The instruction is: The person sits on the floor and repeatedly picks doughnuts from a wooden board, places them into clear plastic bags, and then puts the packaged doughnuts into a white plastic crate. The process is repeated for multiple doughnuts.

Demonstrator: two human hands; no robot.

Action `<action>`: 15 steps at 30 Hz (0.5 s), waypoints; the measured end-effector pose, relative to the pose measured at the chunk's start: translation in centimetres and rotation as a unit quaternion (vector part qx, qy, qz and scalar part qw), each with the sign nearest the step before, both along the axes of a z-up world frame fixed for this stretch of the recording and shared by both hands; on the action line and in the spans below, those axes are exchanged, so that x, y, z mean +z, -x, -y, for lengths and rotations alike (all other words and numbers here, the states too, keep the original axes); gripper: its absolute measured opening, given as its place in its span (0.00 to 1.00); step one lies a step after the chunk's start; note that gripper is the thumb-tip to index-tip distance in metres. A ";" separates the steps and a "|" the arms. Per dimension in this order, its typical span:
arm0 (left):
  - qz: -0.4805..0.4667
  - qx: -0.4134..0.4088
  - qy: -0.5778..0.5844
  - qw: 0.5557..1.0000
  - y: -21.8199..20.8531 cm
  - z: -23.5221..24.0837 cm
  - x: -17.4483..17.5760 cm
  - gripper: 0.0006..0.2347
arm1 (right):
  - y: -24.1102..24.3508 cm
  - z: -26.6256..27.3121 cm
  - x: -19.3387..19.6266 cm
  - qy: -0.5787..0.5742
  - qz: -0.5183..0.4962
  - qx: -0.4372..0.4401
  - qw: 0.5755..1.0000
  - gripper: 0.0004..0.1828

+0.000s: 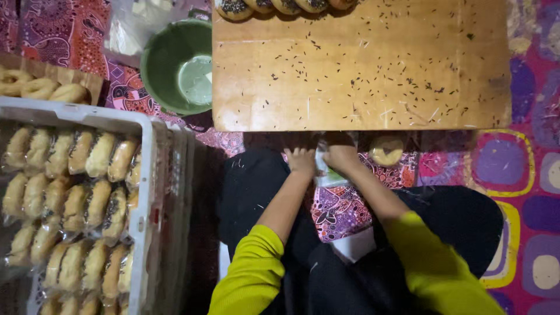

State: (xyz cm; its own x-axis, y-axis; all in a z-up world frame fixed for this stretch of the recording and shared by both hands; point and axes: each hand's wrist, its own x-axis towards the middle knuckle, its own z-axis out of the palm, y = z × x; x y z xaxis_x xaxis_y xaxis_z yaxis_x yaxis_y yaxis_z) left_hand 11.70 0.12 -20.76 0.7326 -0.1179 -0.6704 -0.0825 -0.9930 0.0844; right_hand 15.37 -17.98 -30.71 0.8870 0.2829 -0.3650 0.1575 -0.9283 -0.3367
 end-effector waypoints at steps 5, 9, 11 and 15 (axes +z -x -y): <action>-0.005 0.016 0.017 1.000 -0.2 -0.9 0.6 0.44 | -4.7 -4.2 1.6 0.046 -0.287 0.193 0.937 0.15; 0.241 0.089 0.176 0.950 2.4 -0.8 6.4 0.38 | -3.3 -1.4 10.5 0.034 -0.248 0.184 0.950 0.15; 0.364 0.203 0.418 0.807 5.7 -0.8 9.3 0.35 | 0.4 0.1 15.9 -0.131 -0.157 0.065 0.977 0.20; -0.149 0.647 0.702 0.256 9.6 -2.9 13.3 0.26 | 7.2 -1.2 26.3 -0.271 -0.090 0.233 0.930 0.23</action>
State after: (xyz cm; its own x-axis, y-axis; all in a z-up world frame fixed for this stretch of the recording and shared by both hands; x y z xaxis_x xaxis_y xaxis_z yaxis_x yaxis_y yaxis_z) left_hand 2.12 3.00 -7.44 0.7087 -0.1832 -0.6813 0.4565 0.8554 0.2449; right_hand 8.18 -16.83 -4.41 0.5597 0.8071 -0.1880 0.3965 -0.4600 -0.7945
